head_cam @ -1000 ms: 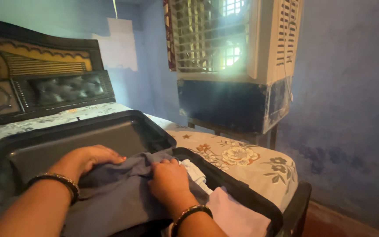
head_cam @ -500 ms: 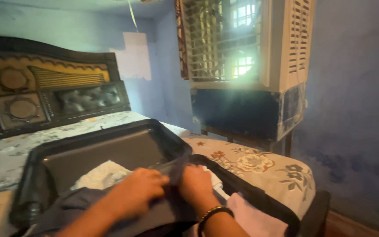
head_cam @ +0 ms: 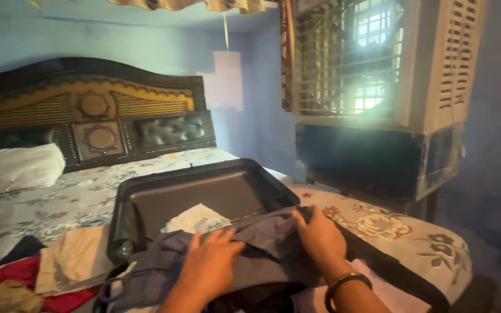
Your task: The person folds a dark blue garment and places it into an open suitcase. They then pick up a white patterned shirt, fold it, and place it into the suitcase as well.
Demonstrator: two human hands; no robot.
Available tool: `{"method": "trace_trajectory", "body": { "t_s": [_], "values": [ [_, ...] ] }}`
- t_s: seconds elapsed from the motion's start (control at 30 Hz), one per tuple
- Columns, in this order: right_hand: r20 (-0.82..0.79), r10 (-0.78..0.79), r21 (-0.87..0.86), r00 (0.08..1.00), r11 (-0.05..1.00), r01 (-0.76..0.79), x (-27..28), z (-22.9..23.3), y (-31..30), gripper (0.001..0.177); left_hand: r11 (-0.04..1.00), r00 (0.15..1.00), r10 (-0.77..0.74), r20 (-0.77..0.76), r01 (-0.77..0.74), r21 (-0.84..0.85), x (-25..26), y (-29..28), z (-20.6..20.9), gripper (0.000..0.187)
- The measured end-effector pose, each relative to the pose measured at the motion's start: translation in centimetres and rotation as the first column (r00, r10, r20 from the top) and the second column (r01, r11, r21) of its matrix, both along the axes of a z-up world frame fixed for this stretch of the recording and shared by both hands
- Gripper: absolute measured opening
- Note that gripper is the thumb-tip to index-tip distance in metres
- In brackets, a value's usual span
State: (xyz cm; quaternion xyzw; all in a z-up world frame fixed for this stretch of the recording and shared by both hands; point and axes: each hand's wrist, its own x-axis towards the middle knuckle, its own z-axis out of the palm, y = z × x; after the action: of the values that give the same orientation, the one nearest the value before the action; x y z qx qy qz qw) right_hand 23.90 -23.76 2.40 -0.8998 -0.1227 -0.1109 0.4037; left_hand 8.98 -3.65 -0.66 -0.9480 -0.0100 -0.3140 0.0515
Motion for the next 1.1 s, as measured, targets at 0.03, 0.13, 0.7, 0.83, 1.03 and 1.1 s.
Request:
{"method": "trace_trajectory", "body": {
  "t_s": [0.03,0.13,0.7,0.83,1.03,1.1],
  "values": [
    [-0.008,-0.003,-0.043,1.000,0.999,0.003,0.3,-0.2,0.0,0.048,0.990,0.989,0.143,-0.040,-0.143,-0.003,-0.4,1.1,0.1,0.039],
    [0.010,-0.019,-0.090,1.000,0.996,0.020,1.6,-1.4,-0.2,0.047,0.857,0.853,0.504,-0.133,-0.513,-0.043,-3.0,4.9,0.7,0.037],
    [0.169,0.710,-0.107,0.684,0.703,-0.703,-1.7,-2.8,3.1,0.036,0.598,0.668,0.737,-0.103,-0.715,-0.362,-6.4,7.1,2.2,0.026],
    [0.155,0.738,-0.111,0.657,0.673,-0.731,-2.0,-2.0,2.8,0.037,0.602,0.746,0.656,-0.113,-0.608,-0.518,-5.7,7.0,2.3,0.031],
    [0.140,0.741,-0.160,0.656,0.671,-0.724,-1.6,-2.6,2.9,0.042,0.682,0.807,0.590,0.016,-0.488,-0.546,-4.3,9.3,0.0,0.039],
    [0.148,0.742,-0.149,0.654,0.671,-0.727,-1.1,-3.1,3.1,0.045,0.709,0.790,0.601,0.124,-0.456,-0.538,-4.5,9.1,0.1,0.034]
  ]
}}
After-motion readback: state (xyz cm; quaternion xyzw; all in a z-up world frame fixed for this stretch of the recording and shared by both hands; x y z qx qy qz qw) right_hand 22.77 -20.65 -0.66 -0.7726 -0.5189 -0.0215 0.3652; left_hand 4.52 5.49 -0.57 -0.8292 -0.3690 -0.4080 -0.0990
